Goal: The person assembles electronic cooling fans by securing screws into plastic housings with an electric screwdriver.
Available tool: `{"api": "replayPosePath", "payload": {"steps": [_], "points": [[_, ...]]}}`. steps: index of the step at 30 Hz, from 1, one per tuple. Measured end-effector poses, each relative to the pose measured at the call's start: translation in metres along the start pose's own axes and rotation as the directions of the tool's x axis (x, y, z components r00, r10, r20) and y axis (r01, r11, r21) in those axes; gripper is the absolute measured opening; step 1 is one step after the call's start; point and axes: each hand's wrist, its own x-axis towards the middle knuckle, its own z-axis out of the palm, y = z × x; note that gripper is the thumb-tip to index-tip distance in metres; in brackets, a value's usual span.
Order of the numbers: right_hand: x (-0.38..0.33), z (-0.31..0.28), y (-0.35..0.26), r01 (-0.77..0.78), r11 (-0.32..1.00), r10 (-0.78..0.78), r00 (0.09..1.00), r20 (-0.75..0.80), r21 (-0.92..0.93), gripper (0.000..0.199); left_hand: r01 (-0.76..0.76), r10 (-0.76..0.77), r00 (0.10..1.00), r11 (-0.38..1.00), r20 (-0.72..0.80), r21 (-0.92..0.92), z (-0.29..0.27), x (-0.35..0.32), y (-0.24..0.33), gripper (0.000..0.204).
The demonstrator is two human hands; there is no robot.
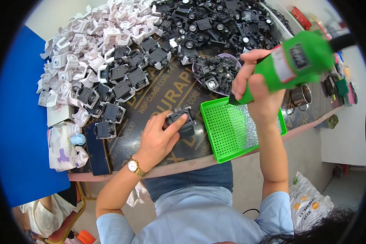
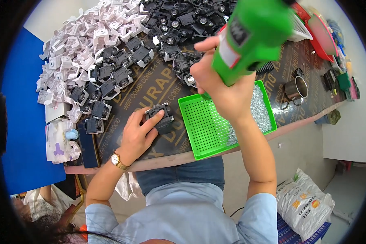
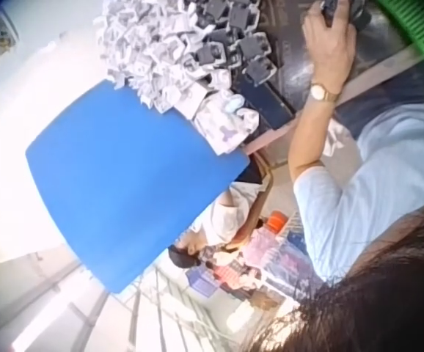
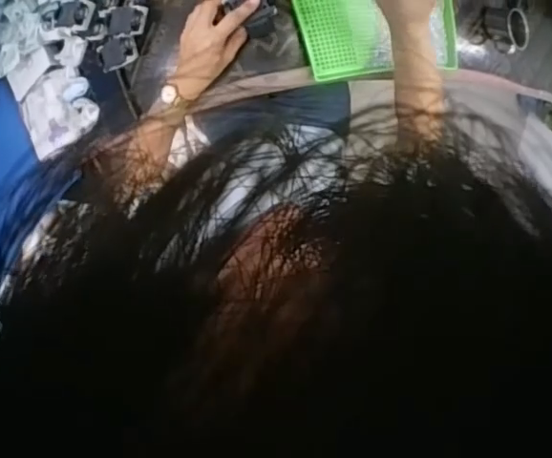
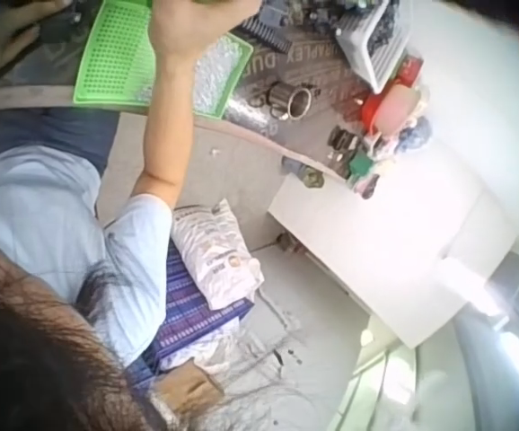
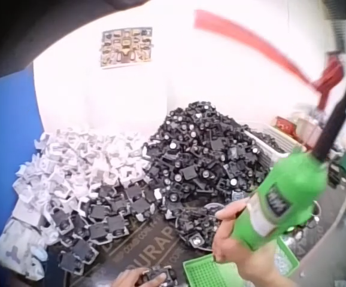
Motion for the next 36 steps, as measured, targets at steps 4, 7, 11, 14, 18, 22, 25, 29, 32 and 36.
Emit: {"api": "replayPosePath", "payload": {"steps": [4, 7, 11, 14, 18, 22, 25, 29, 32, 36], "points": [[0.012, 0.045, -0.005, 0.022, 0.999, -0.026, 0.989, 0.147, 0.023, 0.059, -0.043, 0.043, 0.999, 0.999, -0.031, 0.016, 0.001, 0.001, -0.001, 0.060], [0.013, 0.062, 0.015, 0.024, 0.998, -0.033, 0.983, 0.181, 0.052, 0.058, -0.046, 0.047, 0.998, 0.999, -0.031, 0.028, -0.001, 0.003, 0.000, 0.059], [0.011, 0.063, 0.019, -0.046, 0.998, 0.039, 0.976, 0.213, 0.031, 0.058, -0.031, 0.032, 0.999, 0.999, -0.014, 0.036, -0.005, 0.004, 0.004, 0.056], [0.012, 0.066, 0.021, -0.042, 0.999, 0.035, 0.973, 0.229, 0.028, 0.058, -0.030, 0.031, 0.999, 0.999, -0.015, 0.033, -0.004, 0.003, 0.001, 0.055], [0.009, 0.066, 0.021, -0.049, 0.998, 0.040, 0.969, 0.245, 0.032, 0.053, -0.028, 0.029, 0.999, 0.999, -0.019, 0.033, -0.004, 0.002, 0.003, 0.053], [0.006, 0.068, 0.016, -0.127, 0.992, 0.125, 0.959, 0.253, -0.008, 0.035, -0.033, 0.033, 0.999, 0.999, -0.019, 0.036, -0.004, 0.004, 0.005, 0.053], [0.009, 0.068, 0.021, -0.144, 0.989, 0.148, 0.932, 0.332, -0.039, 0.040, -0.043, 0.044, 0.999, 0.998, -0.020, 0.035, -0.004, 0.003, 0.003, 0.053], [0.008, 0.070, 0.027, -0.314, 0.949, 0.282, 0.888, 0.364, 0.032, 0.034, -0.056, 0.058, 0.995, 0.998, -0.079, 0.021, -0.001, 0.002, 0.000, 0.054], [0.006, 0.068, 0.034, -0.327, 0.945, 0.300, 0.888, 0.349, 0.020, 0.038, -0.024, 0.024, 0.998, 1.000, -0.065, -0.004, -0.003, 0.002, 0.004, 0.055], [0.002, 0.072, 0.033, -0.329, 0.943, 0.303, 0.911, 0.280, 0.048, 0.032, -0.032, 0.031, 0.997, 0.999, -0.071, -0.017, 0.000, 0.000, 0.000, 0.056]]}}
